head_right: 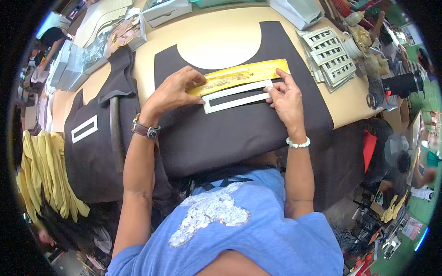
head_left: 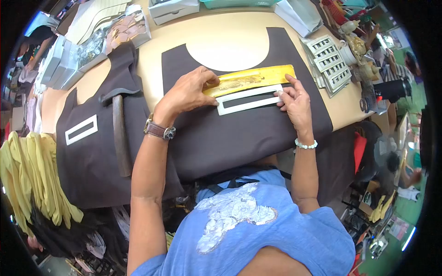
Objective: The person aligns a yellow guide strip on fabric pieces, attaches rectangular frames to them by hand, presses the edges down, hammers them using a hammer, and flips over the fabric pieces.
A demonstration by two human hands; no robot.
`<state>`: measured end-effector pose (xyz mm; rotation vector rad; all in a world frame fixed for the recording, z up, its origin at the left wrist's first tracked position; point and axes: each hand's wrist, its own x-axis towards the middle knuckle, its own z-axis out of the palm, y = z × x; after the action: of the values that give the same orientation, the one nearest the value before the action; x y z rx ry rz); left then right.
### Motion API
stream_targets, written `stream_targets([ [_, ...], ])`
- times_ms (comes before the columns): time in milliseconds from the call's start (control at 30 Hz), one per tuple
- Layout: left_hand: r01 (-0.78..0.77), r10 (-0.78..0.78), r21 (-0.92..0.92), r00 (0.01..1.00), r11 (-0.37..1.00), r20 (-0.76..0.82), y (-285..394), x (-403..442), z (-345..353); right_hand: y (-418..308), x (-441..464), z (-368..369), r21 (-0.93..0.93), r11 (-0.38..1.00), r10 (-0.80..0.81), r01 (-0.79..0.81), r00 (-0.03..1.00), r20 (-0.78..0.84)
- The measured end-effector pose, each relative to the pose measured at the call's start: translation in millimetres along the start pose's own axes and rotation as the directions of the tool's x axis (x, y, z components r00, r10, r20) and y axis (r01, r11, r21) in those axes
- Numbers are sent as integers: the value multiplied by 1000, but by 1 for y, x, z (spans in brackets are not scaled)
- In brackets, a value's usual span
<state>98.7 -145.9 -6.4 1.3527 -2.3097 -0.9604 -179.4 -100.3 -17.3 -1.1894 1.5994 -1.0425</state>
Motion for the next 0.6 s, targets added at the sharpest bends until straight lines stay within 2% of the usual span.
stream_targets([
  [100,6,-5,18,1000,1000,-8,5,-1,0,-3,-2,0,-88,995,-43,40,998,-40],
  [233,4,-4,-7,1000,1000,-17,3,-1,2,2,-2,-4,-337,935,-159,110,979,-124],
  [433,10,-10,-44,1000,999,-11,7,-1,-1,8,-2,-4,-203,972,-157,121,972,-174],
  [600,23,-24,-99,1000,995,-2,3,-1,2,8,-1,-4,-183,975,-158,123,969,-188],
])
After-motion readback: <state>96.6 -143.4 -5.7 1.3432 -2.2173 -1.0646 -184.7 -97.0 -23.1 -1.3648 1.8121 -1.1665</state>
